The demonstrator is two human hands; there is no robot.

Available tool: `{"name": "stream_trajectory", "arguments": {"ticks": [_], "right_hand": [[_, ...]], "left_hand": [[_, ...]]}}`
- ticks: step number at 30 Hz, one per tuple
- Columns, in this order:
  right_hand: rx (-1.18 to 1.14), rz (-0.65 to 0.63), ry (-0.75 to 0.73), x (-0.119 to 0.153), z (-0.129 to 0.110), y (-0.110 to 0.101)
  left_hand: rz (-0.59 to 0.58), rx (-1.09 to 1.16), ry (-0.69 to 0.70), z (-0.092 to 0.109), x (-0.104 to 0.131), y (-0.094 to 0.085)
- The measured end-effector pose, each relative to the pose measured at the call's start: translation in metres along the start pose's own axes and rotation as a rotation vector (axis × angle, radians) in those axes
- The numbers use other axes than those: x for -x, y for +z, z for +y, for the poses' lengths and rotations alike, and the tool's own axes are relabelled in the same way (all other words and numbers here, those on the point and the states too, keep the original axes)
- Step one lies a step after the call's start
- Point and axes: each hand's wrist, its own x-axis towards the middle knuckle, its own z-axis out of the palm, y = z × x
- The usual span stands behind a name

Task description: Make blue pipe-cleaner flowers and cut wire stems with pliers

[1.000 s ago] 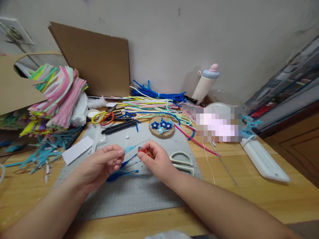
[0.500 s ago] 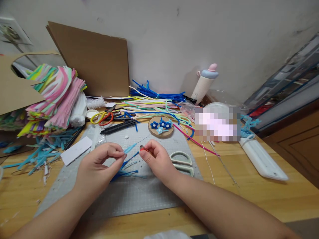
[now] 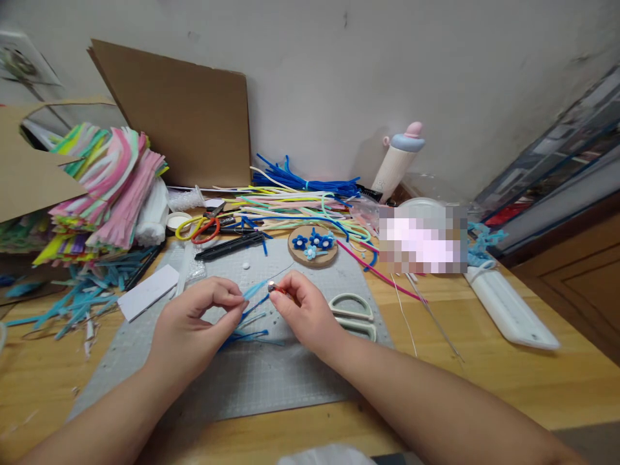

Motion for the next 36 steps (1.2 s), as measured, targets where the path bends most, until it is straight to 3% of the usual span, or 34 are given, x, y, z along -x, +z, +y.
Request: {"name": "stream_trajectory", "arguments": {"ticks": [9, 19, 25, 30, 36], "right_hand": [[0.035, 0.013, 0.002, 0.000, 0.001, -0.001], [0.077, 0.047, -0.030, 0.000, 0.000, -0.002], [0.119, 0.063, -0.094, 0.000, 0.003, -0.005], [0.041, 0.036, -0.064, 0.001, 0.002, -0.006], [-0.015, 0.101, -0.040, 0.000, 0.004, -0.009]], "left_hand": [[0.004, 0.017, -0.011, -0.002, 0.000, 0.001], [-0.001, 0.425, -0.388, -0.003, -0.006, 0.003], [-0.196, 0.717, -0.672, -0.005, -0.008, -0.001], [-0.238, 0.818, -0.734, -0.006, -0.009, -0.003], [-0.225, 0.824, -0.748, -0.006, -0.010, -0.002]]}}
